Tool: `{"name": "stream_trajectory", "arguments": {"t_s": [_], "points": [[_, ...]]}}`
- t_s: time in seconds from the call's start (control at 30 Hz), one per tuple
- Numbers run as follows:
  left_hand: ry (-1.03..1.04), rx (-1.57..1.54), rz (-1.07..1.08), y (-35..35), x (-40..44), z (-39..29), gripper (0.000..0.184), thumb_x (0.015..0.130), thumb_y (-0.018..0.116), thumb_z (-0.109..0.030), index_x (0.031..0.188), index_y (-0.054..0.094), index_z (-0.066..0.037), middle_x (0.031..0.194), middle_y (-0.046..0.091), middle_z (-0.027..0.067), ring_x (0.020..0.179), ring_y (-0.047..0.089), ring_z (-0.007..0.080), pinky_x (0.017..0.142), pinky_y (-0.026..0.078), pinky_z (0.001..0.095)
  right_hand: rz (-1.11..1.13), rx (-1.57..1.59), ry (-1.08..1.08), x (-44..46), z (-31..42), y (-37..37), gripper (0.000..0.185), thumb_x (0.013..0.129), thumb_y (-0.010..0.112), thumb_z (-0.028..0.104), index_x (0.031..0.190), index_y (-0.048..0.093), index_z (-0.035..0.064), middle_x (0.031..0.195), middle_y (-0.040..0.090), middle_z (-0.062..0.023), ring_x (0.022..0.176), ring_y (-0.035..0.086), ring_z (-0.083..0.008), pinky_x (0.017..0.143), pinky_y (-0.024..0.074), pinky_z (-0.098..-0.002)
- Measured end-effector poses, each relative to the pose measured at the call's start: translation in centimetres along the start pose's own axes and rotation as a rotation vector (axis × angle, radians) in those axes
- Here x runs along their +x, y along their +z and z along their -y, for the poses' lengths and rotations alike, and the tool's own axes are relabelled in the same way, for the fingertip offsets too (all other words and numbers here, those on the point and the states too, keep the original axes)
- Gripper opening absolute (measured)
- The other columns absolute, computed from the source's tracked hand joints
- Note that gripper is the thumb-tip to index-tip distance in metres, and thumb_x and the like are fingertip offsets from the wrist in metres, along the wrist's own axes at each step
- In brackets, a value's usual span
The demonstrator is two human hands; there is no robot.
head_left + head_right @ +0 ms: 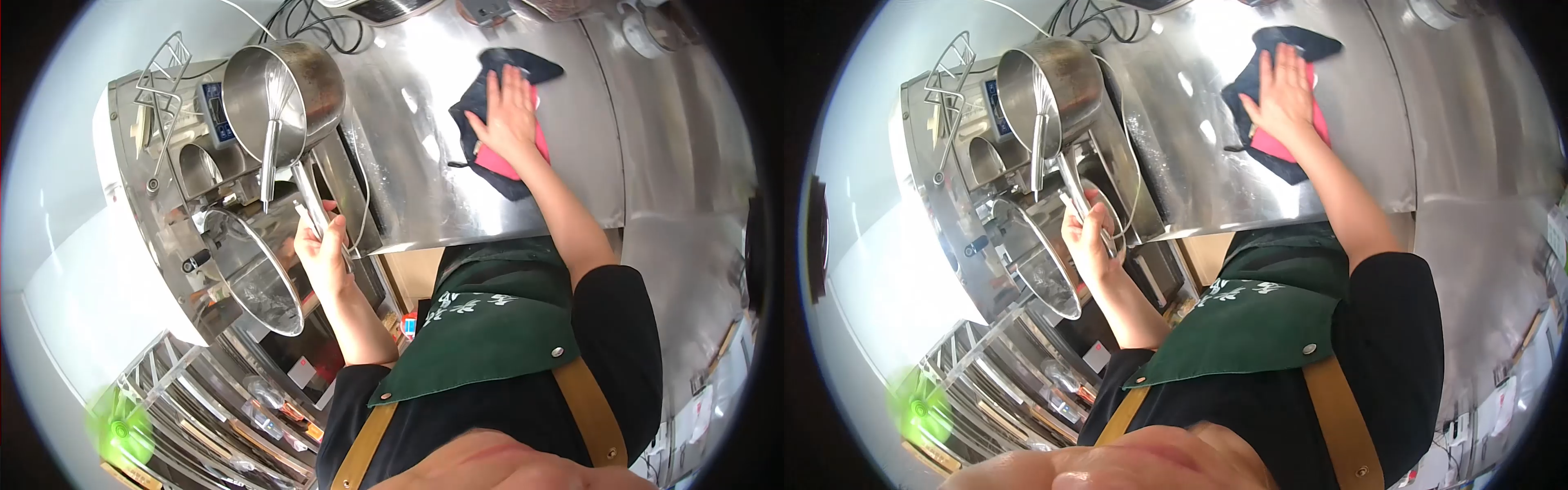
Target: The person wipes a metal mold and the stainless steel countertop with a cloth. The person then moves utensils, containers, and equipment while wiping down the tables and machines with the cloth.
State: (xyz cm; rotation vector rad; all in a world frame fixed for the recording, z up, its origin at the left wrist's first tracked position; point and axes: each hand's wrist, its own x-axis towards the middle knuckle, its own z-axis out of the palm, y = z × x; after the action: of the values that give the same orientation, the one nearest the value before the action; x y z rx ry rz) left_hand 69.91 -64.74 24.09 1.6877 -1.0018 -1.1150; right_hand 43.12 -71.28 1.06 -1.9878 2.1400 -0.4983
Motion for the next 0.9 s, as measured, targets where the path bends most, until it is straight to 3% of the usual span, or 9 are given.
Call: {"name": "stream_trajectory", "arguments": {"t_s": [0.1,0.27,0.4,0.5,0.6,0.7,0.8,0.83,0.9], "points": [[0.034,0.0,-0.054,0.0,-0.3,-1.5,0.028,0.079,0.072,-0.006,0.104,0.061,0.0,0.067,0.05,-0.0051,0.055,0.041,0.0033,0.05,0.028,0.0188,-0.034,0.058,-0.155,5.2,3.3,2.1,0.078,0.086,0.06,0.047,0.141,0.037,-0.0036,0.145,0.035,-0.0303,0.138,0.031,-0.0412,0.117,0.0204,-0.0478],[0.064,0.004,-0.038,-1.3,0.2,-2.8,0.031,0.078,0.072,-0.005,0.106,0.059,0.002,0.069,0.051,-0.002,0.055,0.042,0.0043,0.049,0.029,0.0187,-0.048,0.031,-0.397,12.0,8.7,4.1,0.069,0.092,0.053,0.049,0.139,0.043,-0.0012,0.144,0.041,-0.0251,0.136,0.036,-0.0372,0.116,0.0251,-0.043],[0.095,-0.019,0.005,-2.3,0.5,-2.7,0.03,0.081,0.068,-0.001,0.108,0.055,0.003,0.071,0.05,0.0016,0.056,0.04,0.0062,0.047,0.028,0.0195,-0.045,0.119,-0.61,14.5,11.8,8.2,0.058,0.088,0.059,0.029,0.135,0.047,-0.0024,0.14,0.046,-0.022,0.134,0.041,-0.0341,0.114,0.03,-0.0418],[0.107,-0.024,0.006,-2.1,0.6,-2.4,0.031,0.081,0.068,-0.002,0.107,0.054,0.004,0.069,0.049,0.0016,0.055,0.039,0.0064,0.047,0.028,0.0197,0.002,0.264,-0.704,16.0,14.0,10.8,0.051,0.084,0.059,0.021,0.128,0.051,-0.0035,0.133,0.052,-0.0202,0.129,0.045,-0.0349,0.111,0.0332,-0.0424],[0.114,-0.014,0.002,-1.8,0.7,-2.4,0.032,0.08,0.069,-0.003,0.107,0.054,0.005,0.066,0.048,0.0017,0.055,0.038,0.0068,0.046,0.027,0.0201,0.068,0.411,-0.687,19.0,17.0,12.4,0.044,0.081,0.06,0.019,0.118,0.055,-0.0055,0.124,0.057,-0.02,0.124,0.05,-0.0349,0.11,0.0349,-0.0427],[0.118,0.017,-0.008,-1.7,0.9,-2.7,0.034,0.08,0.071,-0.007,0.106,0.054,0.005,0.064,0.048,0.0012,0.054,0.038,0.0071,0.046,0.027,0.021,-0.17,0.465,-0.675,21.7,19.4,13.7,0.022,0.082,0.056,0.021,0.092,0.061,0.0029,0.083,0.064,-0.0176,0.079,0.063,-0.0376,0.076,0.0492,-0.0474],[0.154,0.039,0.017,-2.0,1.1,-2.5,0.035,0.08,0.071,-0.009,0.107,0.053,0.005,0.063,0.048,0.0007,0.054,0.038,0.007,0.045,0.027,0.0212,-0.239,0.227,-0.867,21.8,19.3,13.4,0.019,0.074,0.058,0.023,0.078,0.065,0.0069,0.078,0.062,-0.0132,0.074,0.063,-0.0311,0.072,0.05,-0.0433],[0.142,0.02,-0.049,-1.6,1.2,-2.5,0.041,0.074,0.079,-0.013,0.105,0.057,0.003,0.069,0.054,-0.0013,0.055,0.042,0.0039,0.05,0.028,0.0176,-0.364,0.397,-0.75,21.6,19.9,15.0,0.023,0.075,0.057,0.027,0.062,0.064,0.0089,0.078,0.062,-0.0125,0.079,0.062,-0.0297,0.072,0.0506,-0.0426],[0.176,0.008,-0.006,-1.5,1.3,-2.5,0.036,0.078,0.072,-0.009,0.106,0.054,0.005,0.065,0.049,-0.0003,0.054,0.039,0.0061,0.047,0.027,0.0199,-0.308,0.273,-0.912,19.9,19.4,15.5,0.025,0.076,0.057,0.028,0.063,0.065,0.0081,0.08,0.062,-0.0105,0.085,0.061,-0.0297,0.076,0.0501,-0.0441]]}}
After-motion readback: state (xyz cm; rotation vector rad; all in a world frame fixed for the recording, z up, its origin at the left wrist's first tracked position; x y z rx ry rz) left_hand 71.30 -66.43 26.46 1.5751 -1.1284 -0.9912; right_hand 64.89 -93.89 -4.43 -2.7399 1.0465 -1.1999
